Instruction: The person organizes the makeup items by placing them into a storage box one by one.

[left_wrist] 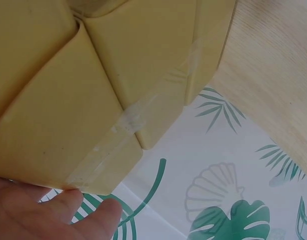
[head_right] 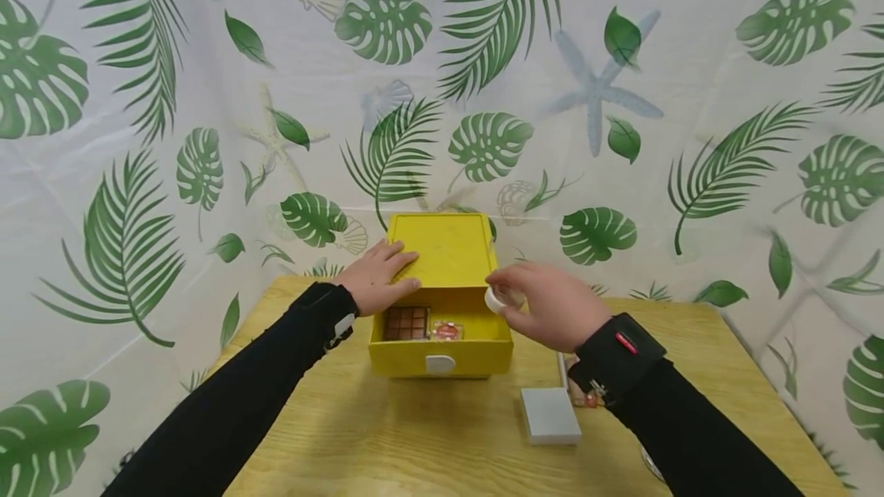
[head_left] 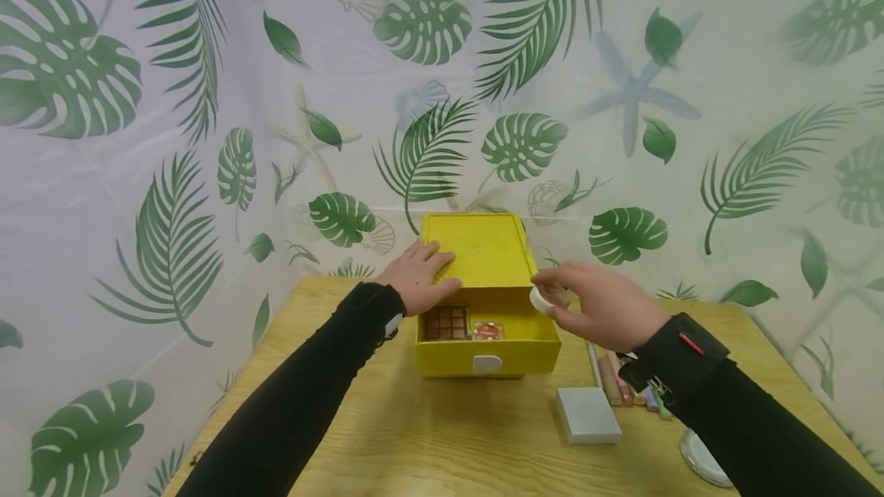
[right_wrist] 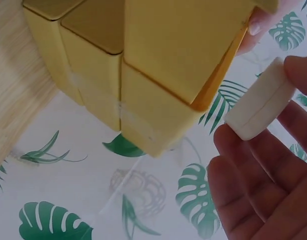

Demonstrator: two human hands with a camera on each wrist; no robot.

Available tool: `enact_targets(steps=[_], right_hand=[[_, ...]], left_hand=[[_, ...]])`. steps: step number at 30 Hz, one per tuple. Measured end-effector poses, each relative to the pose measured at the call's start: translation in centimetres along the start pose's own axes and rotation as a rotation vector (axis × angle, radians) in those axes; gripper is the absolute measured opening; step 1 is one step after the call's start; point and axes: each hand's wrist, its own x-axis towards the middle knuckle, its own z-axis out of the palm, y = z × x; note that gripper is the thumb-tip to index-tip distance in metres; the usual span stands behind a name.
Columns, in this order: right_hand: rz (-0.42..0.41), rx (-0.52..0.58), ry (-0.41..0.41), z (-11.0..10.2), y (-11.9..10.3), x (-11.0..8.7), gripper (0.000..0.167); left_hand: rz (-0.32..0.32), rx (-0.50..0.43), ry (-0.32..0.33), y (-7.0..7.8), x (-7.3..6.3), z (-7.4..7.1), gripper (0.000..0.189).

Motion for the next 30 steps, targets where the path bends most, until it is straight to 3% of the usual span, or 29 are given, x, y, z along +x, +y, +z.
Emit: enact_targets(steps=[4,10,21,30], right_hand=[[-0.046,-0.011,-0.024,0.2,-0.5,0.8,0.037],[-0.063,-0.008,-0.144,0.8,-1.3,1.8,0.036],[-0.032,-0.003,-0.335,1.9,-1.7,3.7,0.025],[-0.007,-0.073,-0.409,2.9,-1.7,5.0,0.018]], left_hand=[[0.003,-0.003,-0.003,0.0,0.0,0.0,0.065],[-0.001,-0.008,-0.009,0.0,-0.2,-0.1,0.066],[-0.005,-0.002,0.001,0.1,0.1,0.2,0.065],[-0.005,-0.012,0.004,0.1,0.1,0.0,0.065]])
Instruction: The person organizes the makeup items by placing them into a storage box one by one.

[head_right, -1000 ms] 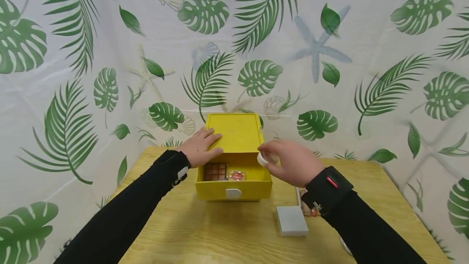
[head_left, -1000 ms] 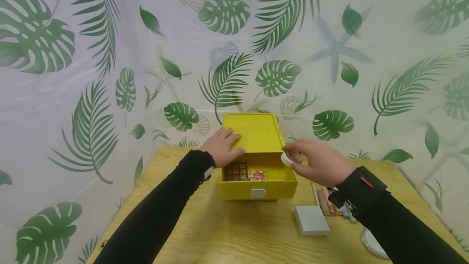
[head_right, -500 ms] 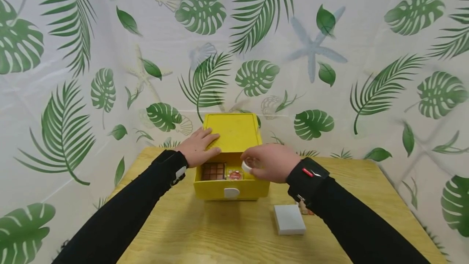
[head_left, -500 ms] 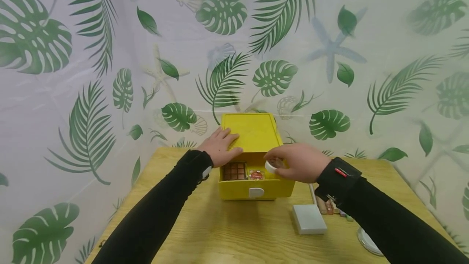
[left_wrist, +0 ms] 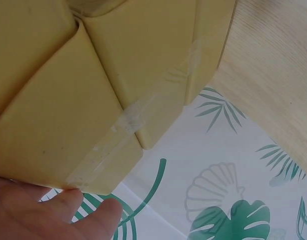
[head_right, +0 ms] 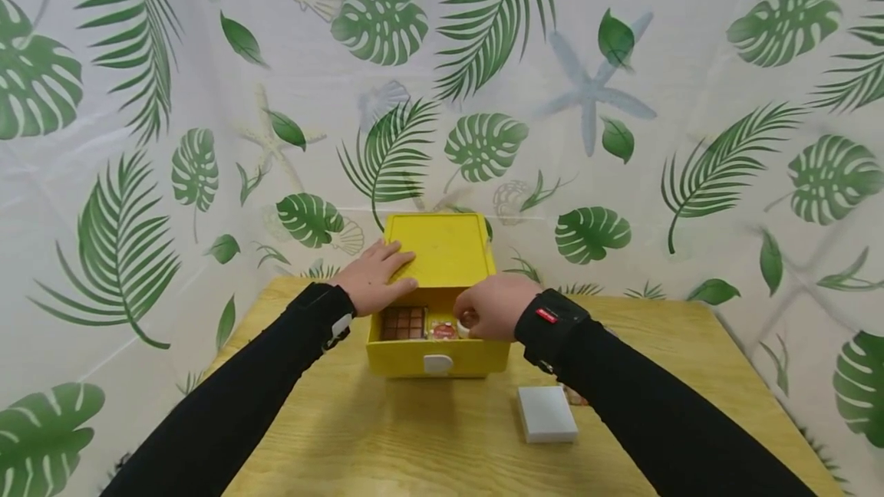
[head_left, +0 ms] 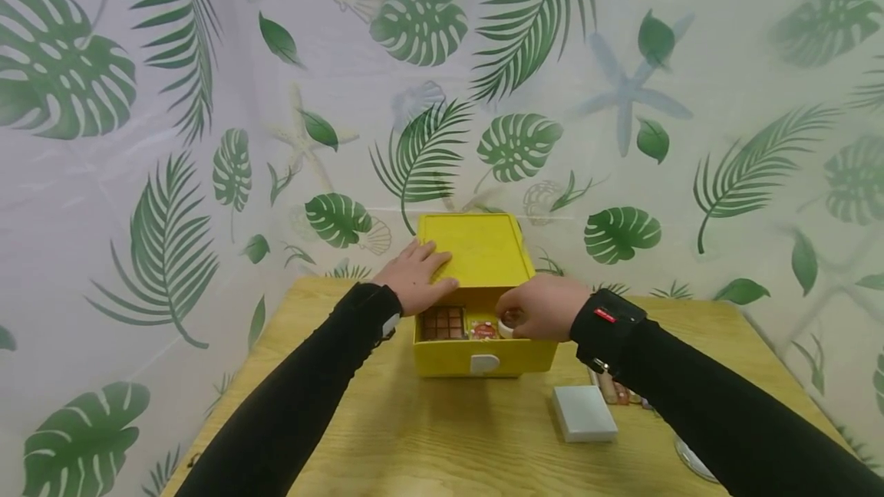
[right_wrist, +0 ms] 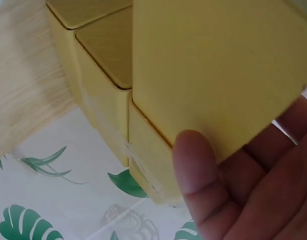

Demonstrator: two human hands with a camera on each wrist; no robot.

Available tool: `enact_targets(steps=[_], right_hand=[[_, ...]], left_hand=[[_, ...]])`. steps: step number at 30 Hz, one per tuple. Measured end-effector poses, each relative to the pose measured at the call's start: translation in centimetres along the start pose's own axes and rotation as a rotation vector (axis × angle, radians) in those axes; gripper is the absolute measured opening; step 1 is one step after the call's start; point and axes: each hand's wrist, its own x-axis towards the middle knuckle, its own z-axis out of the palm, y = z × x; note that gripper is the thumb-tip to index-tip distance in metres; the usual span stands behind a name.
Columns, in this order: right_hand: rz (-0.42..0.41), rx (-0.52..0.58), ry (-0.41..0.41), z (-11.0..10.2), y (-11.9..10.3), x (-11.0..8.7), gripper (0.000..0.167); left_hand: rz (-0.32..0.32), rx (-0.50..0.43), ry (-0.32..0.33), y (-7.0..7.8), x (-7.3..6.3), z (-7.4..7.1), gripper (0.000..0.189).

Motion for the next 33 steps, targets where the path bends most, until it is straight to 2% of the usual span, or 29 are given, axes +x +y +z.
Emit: enact_targets(steps=[9,15,23,27,33], right_hand=[[-0.001,-0.086,-0.036,-0.3,-0.4,0.7,0.014],[0.041,-0.097,-0.052,0.4,-0.1,1.1,0.018],[0.016,-0.120,-0.023,0.1,-0.1,1.2,0.018],[0.022,-0.105,-0.019,0.2,-0.2,1.1,0.018],[-0.037,-0.076,0.006,0.1,-0.2,0.8,0.014]], left_hand=[[-0.014,0.013,0.004,-0.9,0.8,0.8,0.066],[-0.008,0.008,-0.001,-0.6,0.5,0.8,0.066],[0.010,0.009,0.006,-0.1,0.2,-0.2,0.065],[0.000,0.015,0.005,-0.4,0.5,0.2,0.065],[0.000,0.013,-0.001,-0.4,0.4,0.3,0.065]])
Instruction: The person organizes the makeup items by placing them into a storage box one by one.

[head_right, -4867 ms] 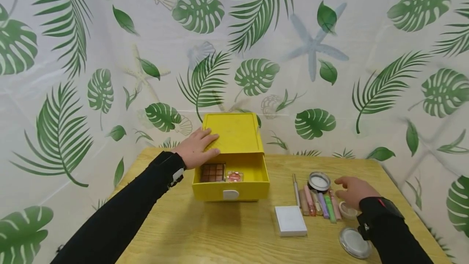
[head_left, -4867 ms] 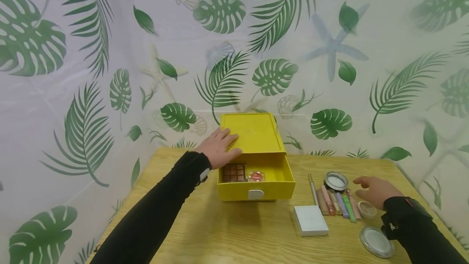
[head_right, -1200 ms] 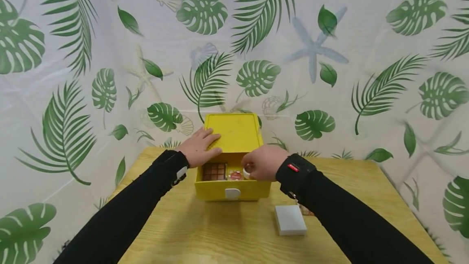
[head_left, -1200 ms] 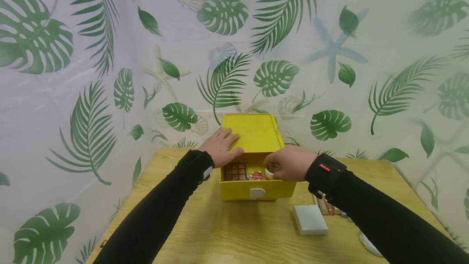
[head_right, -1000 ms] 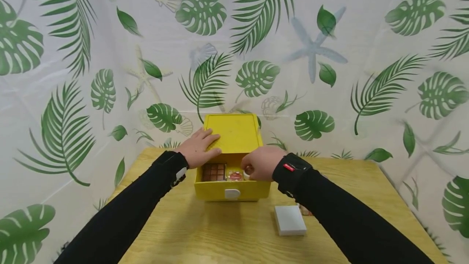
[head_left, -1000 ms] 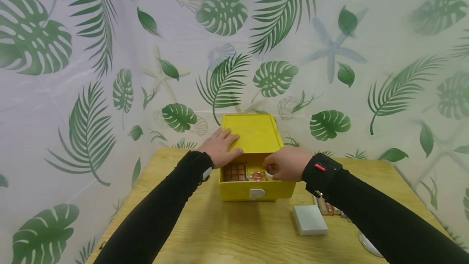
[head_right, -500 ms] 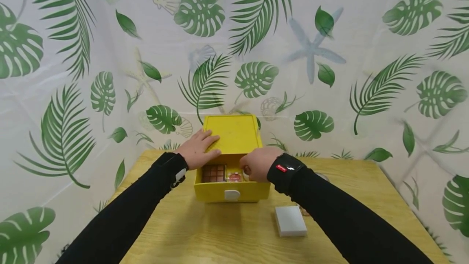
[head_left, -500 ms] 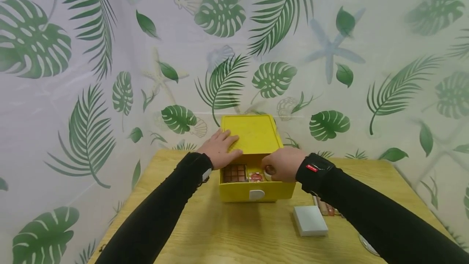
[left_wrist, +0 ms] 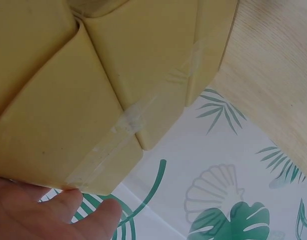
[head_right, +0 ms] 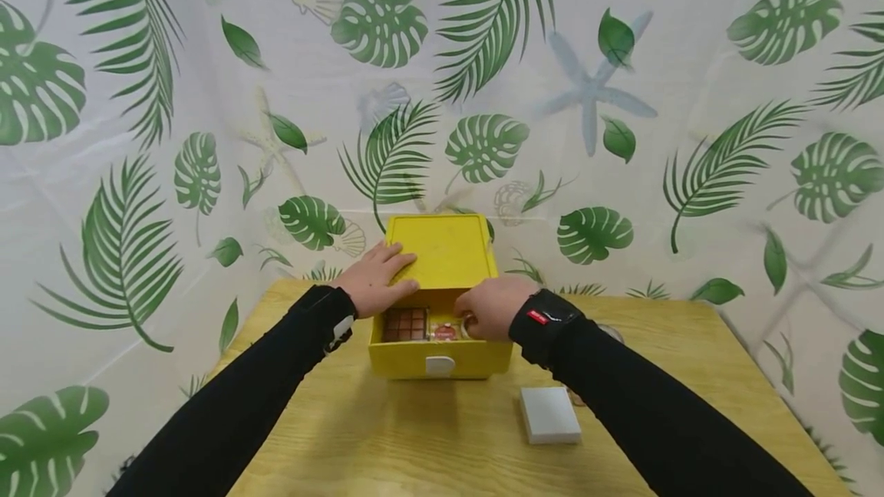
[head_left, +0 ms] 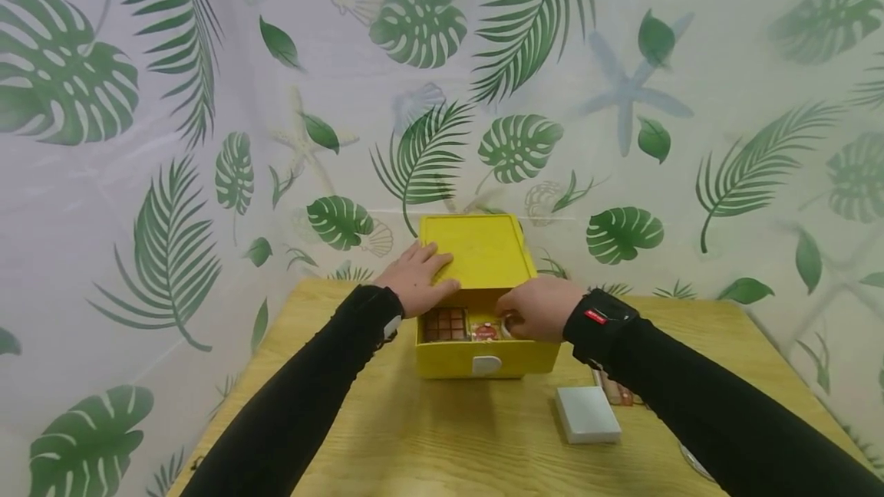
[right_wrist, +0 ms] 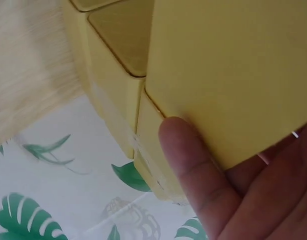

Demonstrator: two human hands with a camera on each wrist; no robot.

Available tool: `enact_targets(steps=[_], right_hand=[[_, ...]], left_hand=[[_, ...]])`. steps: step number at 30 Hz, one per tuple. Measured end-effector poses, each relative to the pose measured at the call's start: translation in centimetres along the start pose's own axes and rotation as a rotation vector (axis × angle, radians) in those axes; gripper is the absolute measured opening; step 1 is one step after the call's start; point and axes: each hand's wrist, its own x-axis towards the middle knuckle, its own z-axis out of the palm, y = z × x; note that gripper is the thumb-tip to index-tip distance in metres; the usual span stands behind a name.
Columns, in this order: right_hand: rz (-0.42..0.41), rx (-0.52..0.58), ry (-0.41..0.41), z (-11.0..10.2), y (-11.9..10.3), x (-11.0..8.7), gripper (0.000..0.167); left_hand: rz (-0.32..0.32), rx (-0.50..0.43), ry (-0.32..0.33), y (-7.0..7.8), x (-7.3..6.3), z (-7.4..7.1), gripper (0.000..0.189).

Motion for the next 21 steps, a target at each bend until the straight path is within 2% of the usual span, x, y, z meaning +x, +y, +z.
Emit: enact_targets(steps=[5,8,10,16,21], right_hand=[[-0.016,0.062,0.007,-0.3,-0.3,-0.6,0.017],[-0.010,0.056,0.041,-0.6,-0.9,-1.3,0.021],[-0.008,0.022,0.093,-0.9,-1.4,-1.9,0.024],[-0.044,-0.062,0.329,-1.4,-3.9,-4.2,0.024],[-0.114,-0.045,0.432,-0.2,-6.6,-6.0,0.032]], left_hand=[[0.007,-0.010,0.003,0.1,-0.3,-0.1,0.064],[0.007,-0.014,-0.003,0.0,-0.4,-0.2,0.065],[0.009,-0.014,-0.008,0.0,-0.5,-0.3,0.065],[0.005,-0.003,-0.012,0.1,-0.5,-0.7,0.065],[-0.004,0.004,-0.019,0.2,-0.4,-0.6,0.066]])
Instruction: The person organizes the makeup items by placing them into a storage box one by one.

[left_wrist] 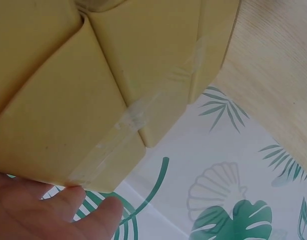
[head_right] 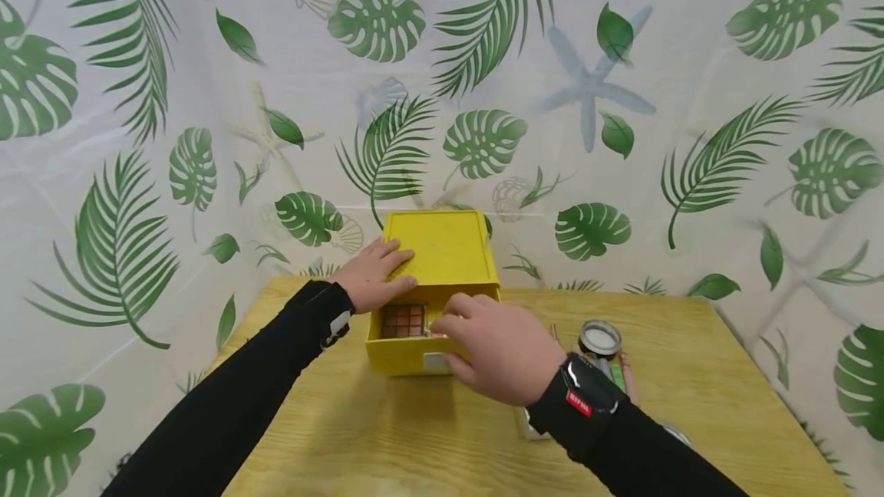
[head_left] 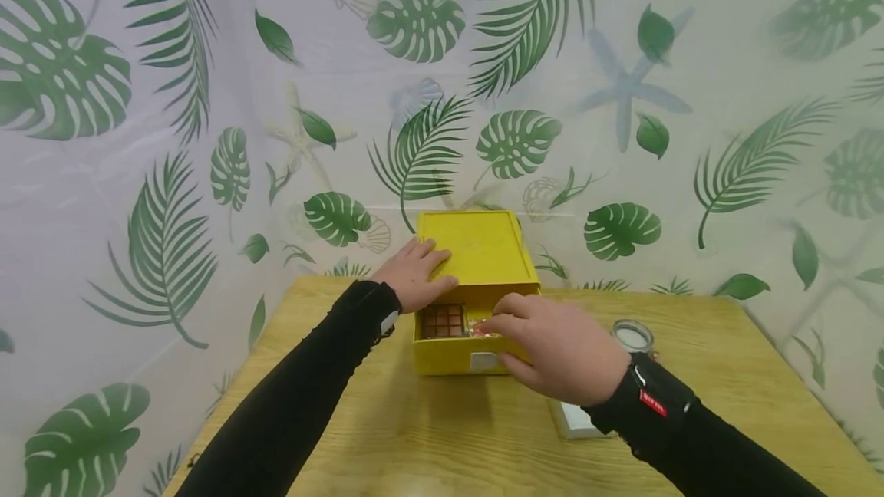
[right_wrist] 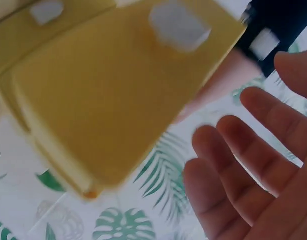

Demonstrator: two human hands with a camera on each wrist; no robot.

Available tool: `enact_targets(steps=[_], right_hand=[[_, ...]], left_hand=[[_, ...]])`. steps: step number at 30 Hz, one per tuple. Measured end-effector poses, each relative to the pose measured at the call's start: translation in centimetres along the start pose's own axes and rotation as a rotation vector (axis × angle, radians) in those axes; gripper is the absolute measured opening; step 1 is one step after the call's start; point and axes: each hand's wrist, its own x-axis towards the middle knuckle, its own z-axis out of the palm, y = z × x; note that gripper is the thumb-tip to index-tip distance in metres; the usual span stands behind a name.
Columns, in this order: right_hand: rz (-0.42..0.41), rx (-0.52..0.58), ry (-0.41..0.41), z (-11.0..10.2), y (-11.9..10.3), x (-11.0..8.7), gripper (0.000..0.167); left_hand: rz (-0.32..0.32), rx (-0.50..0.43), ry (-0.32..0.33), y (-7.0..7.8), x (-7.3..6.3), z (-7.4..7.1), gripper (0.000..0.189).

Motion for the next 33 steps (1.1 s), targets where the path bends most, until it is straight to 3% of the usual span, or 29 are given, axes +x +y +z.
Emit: enact_targets(steps=[7,17,26,33], right_hand=[[-0.005,0.014,0.085,3.1,-2.9,-2.3,0.044],[0.064,0.036,0.148,7.5,-4.5,-4.6,0.061],[0.087,0.010,0.130,8.8,-3.6,-4.5,0.070],[0.086,0.038,0.114,9.4,-1.8,-3.4,0.068]], left_hand=[[0.004,-0.007,0.009,0.0,0.0,0.1,0.065],[-0.011,-0.011,-0.007,-0.3,-0.3,0.6,0.065],[0.003,-0.010,-0.003,-0.1,0.0,0.1,0.065],[-0.009,0.011,-0.023,0.1,0.1,-0.1,0.066]])
